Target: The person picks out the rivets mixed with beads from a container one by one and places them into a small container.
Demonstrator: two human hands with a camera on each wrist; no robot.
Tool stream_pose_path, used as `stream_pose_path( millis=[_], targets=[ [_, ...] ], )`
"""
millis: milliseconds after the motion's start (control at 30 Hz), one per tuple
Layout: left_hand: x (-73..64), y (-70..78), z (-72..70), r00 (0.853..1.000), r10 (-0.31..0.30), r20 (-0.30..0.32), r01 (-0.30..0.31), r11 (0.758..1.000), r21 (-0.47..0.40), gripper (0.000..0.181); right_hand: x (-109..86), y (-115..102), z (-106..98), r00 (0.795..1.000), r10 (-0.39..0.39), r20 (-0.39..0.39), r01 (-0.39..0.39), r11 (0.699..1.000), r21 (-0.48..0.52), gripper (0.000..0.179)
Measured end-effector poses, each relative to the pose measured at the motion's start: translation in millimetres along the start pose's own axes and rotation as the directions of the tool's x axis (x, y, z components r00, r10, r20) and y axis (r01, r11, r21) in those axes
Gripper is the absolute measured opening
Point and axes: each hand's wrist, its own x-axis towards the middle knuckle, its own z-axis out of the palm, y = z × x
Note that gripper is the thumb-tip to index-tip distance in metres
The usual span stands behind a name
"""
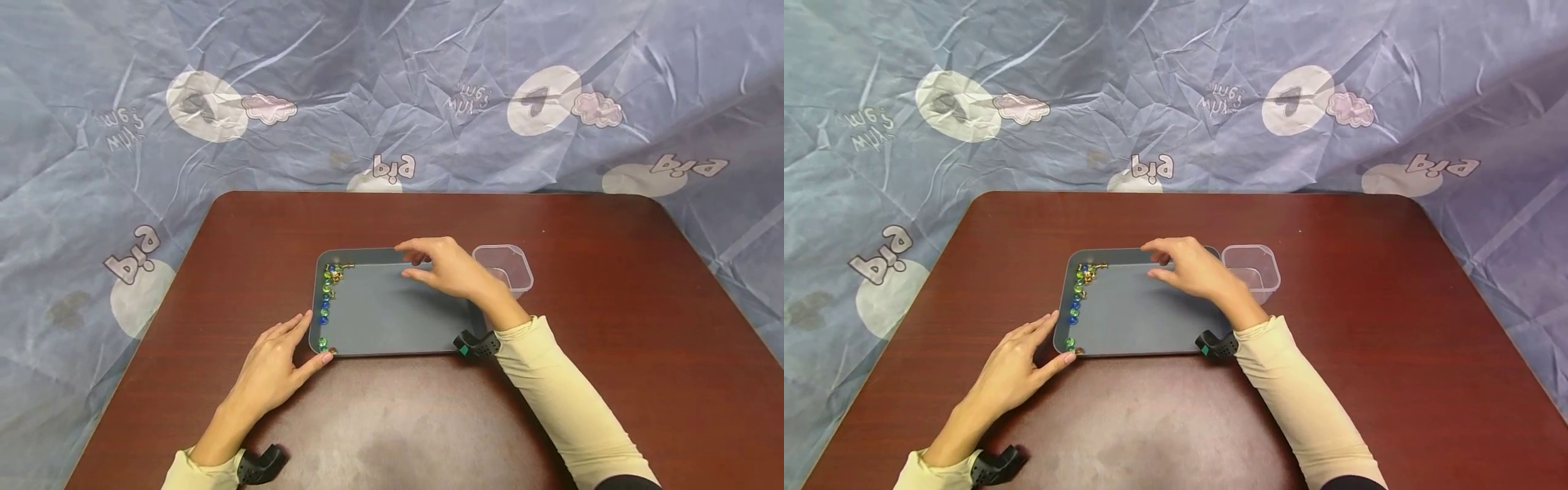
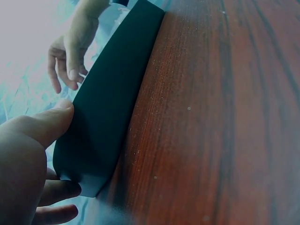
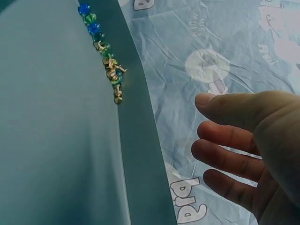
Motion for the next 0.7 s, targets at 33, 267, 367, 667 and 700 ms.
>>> stream_pose_path(
  millis=[33,267,367,667,700],
  targets=[
    [-0.2,0.1,0.3,1.000,0.001,-0.002,-0.001,1.000,0.000,0.081,0.9,-0.5,0.6,1.000,-0.001,-0.002,0.001,1.000,0.005,0.037],
    [-1.3,0.0,0.8,1.000,0.004,-0.008,-0.004,1.000,0.005,0.081,9.9,-4.4,4.4,1.000,-0.012,-0.003,0.012,0.999,0.038,0.033],
    [-1.2,0.0,0.8,1.000,0.001,-0.008,-0.001,1.000,0.003,0.081,13.9,-5.9,5.8,1.000,-0.018,-0.001,0.018,0.999,0.041,0.033],
    [-1.5,0.0,0.2,1.000,-0.001,-0.003,0.001,1.000,0.009,0.081,22.5,-3.7,14.4,0.999,-0.043,-0.010,0.043,0.998,0.044,0.029],
    [-1.6,0.1,-0.1,1.000,-0.002,-0.003,0.002,1.000,0.008,0.081,23.5,-3.7,15.1,0.999,-0.042,-0.007,0.042,0.998,0.048,0.028]
  ],
)
